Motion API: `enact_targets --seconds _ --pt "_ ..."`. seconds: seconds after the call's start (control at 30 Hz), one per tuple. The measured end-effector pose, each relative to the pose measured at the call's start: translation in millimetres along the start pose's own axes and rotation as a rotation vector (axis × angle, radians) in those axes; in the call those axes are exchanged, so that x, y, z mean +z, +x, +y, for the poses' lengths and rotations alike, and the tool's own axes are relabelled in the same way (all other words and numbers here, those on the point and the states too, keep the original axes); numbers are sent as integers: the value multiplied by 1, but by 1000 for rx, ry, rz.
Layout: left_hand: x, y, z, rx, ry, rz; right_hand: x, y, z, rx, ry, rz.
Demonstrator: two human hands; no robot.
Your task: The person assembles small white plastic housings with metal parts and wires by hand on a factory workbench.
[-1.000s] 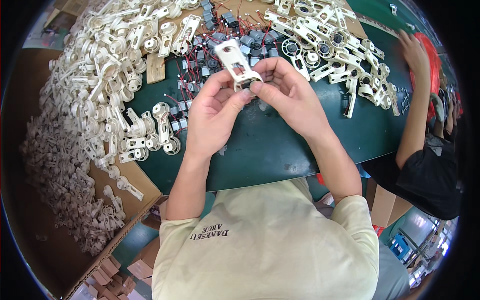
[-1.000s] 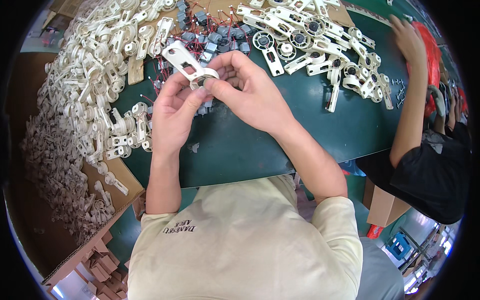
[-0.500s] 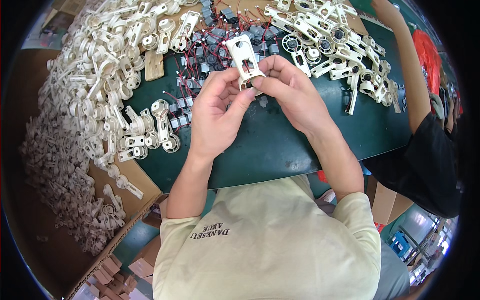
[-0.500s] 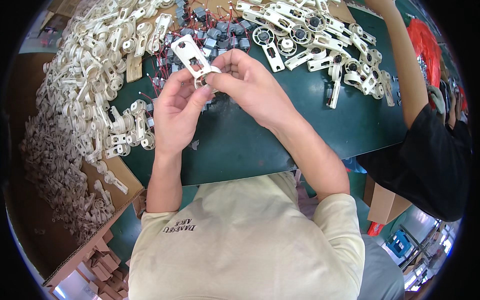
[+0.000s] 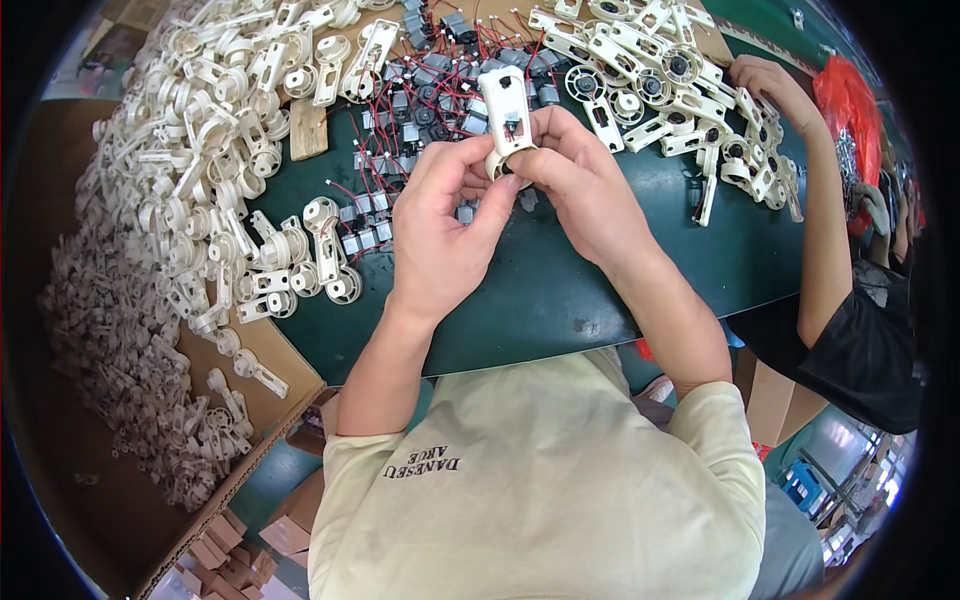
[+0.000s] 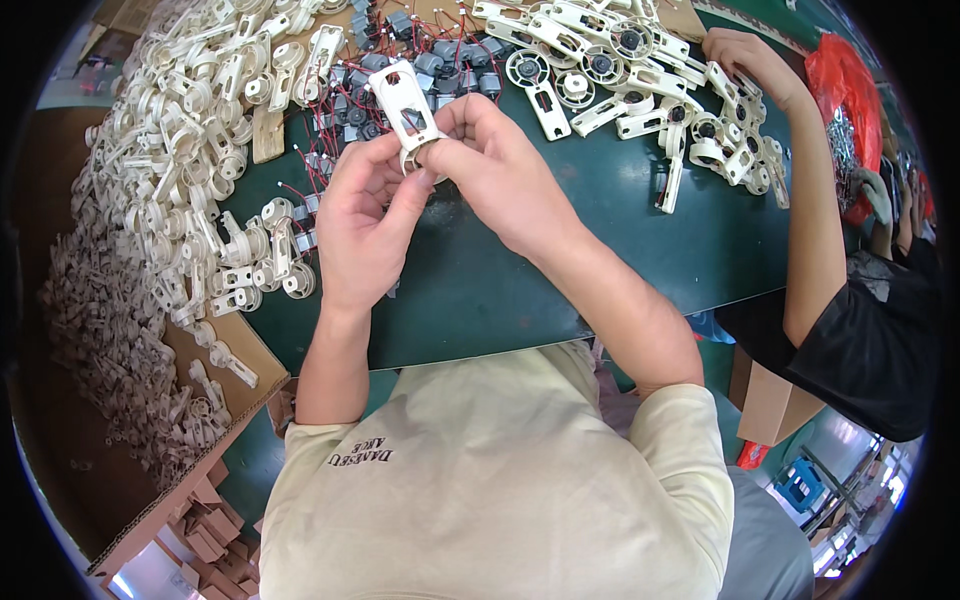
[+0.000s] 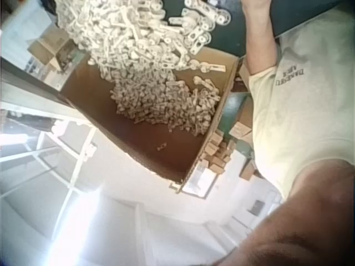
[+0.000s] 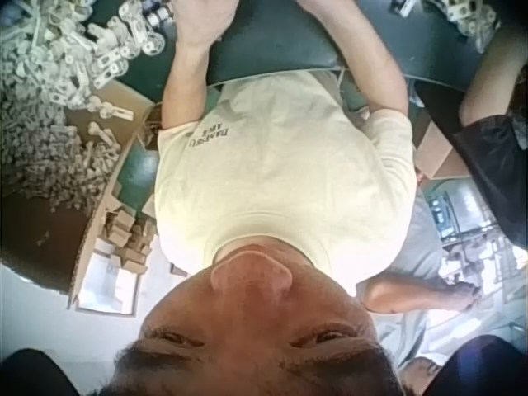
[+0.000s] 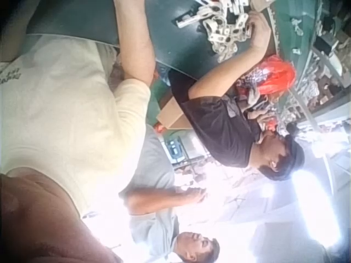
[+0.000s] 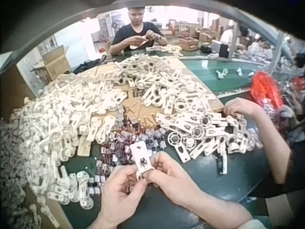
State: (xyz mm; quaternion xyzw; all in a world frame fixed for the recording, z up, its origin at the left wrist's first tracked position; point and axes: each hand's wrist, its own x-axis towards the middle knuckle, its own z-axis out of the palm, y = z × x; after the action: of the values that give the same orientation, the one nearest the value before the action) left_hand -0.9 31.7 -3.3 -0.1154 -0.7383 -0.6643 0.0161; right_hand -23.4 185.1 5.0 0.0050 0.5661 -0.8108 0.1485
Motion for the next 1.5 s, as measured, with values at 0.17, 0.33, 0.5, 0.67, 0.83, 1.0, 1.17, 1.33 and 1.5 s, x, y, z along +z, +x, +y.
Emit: enact_targets --seconds 0.17,0.33,0.5,0.67,0.83,1.0,1.17,1.33,1.5 --pt "-4 2 5 -134 -327 21 1 -2 -6 -21 32 -65" --pt "-7 1 0 -71 -228 -42 -6 -1 -6 -9 64 -116" --pt "-1 2 0 -19 -239 -34 -6 -3 -9 -14 75 -126" --pt "2 5 7 -108 -364 -16 -11 -2 -7 6 146 -128" --pt "9 4 8 -106 -370 54 -3 -4 -4 18 243 -65" --pt "11 1 7 -105 -299 76 0 -5 -5 29 234 -47" --pt "10 -1 5 -107 -174 71 -1 -4 -3 -26 -25 -27" --pt "4 4 13 -199 -450 78 -5 -5 -4 -176 -42 -113" --pt "3 4 2 -58 -300 71 -4 -2 11 -343 -243 -77"
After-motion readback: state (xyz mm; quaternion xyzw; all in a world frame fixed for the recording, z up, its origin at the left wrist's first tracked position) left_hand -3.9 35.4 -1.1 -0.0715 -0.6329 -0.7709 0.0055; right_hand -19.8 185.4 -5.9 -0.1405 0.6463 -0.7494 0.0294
